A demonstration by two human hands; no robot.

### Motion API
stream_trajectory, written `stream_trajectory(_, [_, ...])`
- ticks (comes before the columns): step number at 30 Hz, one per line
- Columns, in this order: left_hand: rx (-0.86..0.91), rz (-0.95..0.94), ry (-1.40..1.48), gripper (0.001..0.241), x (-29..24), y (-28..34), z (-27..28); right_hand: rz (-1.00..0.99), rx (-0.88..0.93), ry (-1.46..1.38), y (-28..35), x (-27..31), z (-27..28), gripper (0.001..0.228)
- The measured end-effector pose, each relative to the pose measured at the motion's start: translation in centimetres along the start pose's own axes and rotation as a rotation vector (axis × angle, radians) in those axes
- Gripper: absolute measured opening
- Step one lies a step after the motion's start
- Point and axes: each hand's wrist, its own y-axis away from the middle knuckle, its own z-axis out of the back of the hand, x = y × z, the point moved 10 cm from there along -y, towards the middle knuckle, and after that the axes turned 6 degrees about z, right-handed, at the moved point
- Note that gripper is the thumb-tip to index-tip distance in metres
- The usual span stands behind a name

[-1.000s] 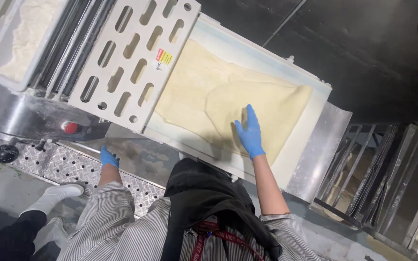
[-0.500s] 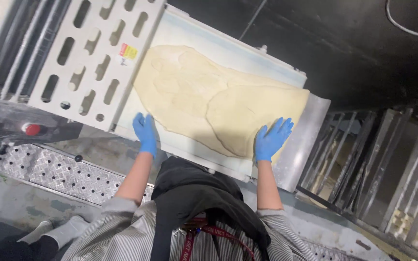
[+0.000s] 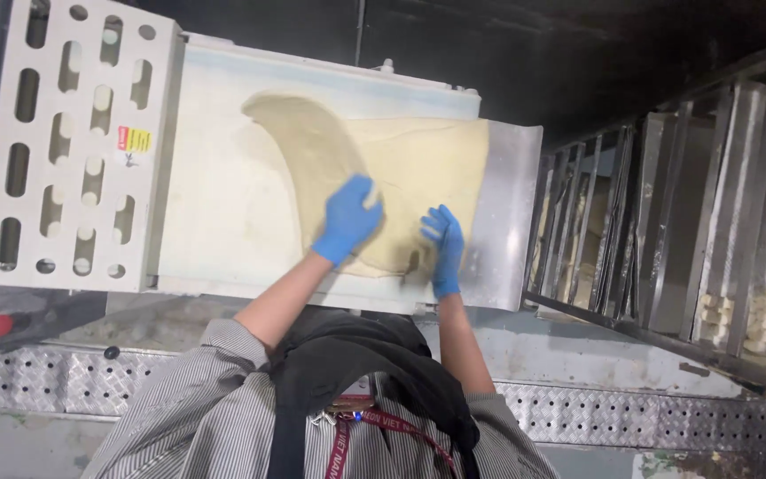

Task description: The person is folding dough and using a commercial dough sheeter machine to flatten it in a bakery kitchen.

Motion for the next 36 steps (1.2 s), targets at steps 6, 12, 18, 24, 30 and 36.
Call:
stream_trajectory(6, [0.858, -0.107, -0.501, 0.052, -7.3, 0.6, -12.0, -0.599, -0.010, -0.668, 6.7, -7.4, -3.7, 0.058])
stream_trajectory(12, [0.700, -0.671, -0.395, 0.028, -5.3, -6.6, -24.7, -0.568, -0.248, -0.118, 6.2, -4.7, -2.6, 0.060])
stream_trajectory(18, [0.891, -1.163, -0.777, 0.057, -13.0, -5.0, -27.1, -0.338, -0.276, 0.089, 5.8, 3.8, -0.5, 0.047])
stream_trajectory(24, [1.027, -1.363, -0.810, 0.032, -11.8, -4.1, -33.0, -0.395, -0.317, 0.043, 8.0, 0.9, 2.1, 0.046])
stream_trajectory(30, [0.858, -1.542, -0.586, 0.096, -17.8, -2.8, -33.7, 0.250, -0.473, 1.220, 1.5, 13.7, 3.0, 0.071])
stream_trajectory(36, [1.323, -1.506, -1.192, 0.080, -8.4, -1.0, -41.3, -0.399, -0.103, 0.414, -0.3, 3.3, 3.9, 0.050])
